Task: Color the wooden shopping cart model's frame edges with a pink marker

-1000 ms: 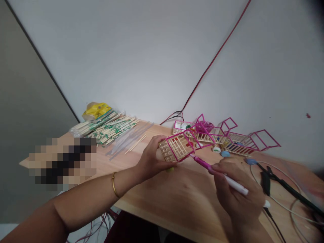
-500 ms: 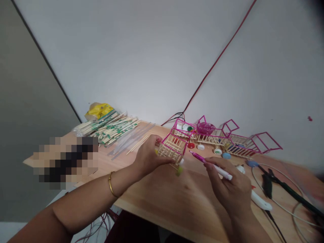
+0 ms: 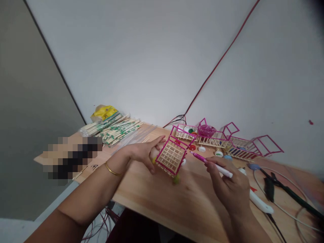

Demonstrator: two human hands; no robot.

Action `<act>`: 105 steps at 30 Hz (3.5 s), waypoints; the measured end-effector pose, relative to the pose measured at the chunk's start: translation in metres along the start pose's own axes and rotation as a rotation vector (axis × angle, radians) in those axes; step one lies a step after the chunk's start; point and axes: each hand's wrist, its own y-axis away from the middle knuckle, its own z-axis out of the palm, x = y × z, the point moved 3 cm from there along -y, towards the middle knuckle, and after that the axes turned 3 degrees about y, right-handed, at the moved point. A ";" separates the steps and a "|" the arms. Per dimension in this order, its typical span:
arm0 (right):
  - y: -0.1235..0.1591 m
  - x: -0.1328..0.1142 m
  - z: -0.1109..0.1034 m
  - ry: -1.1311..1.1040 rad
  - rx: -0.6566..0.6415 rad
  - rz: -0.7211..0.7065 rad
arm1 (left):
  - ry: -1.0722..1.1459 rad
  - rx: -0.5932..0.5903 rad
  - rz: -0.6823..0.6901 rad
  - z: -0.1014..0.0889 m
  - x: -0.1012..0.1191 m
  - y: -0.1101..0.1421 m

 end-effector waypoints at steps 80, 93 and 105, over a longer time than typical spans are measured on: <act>0.010 -0.036 0.013 -0.003 -0.036 -0.507 | -0.185 0.338 0.088 0.066 0.022 -0.022; 0.009 -0.035 0.013 0.007 -0.049 -0.507 | -0.217 0.346 0.103 0.066 0.021 -0.022; 0.004 -0.043 0.009 -0.028 -0.058 -0.545 | -0.184 0.343 0.059 0.065 0.019 -0.023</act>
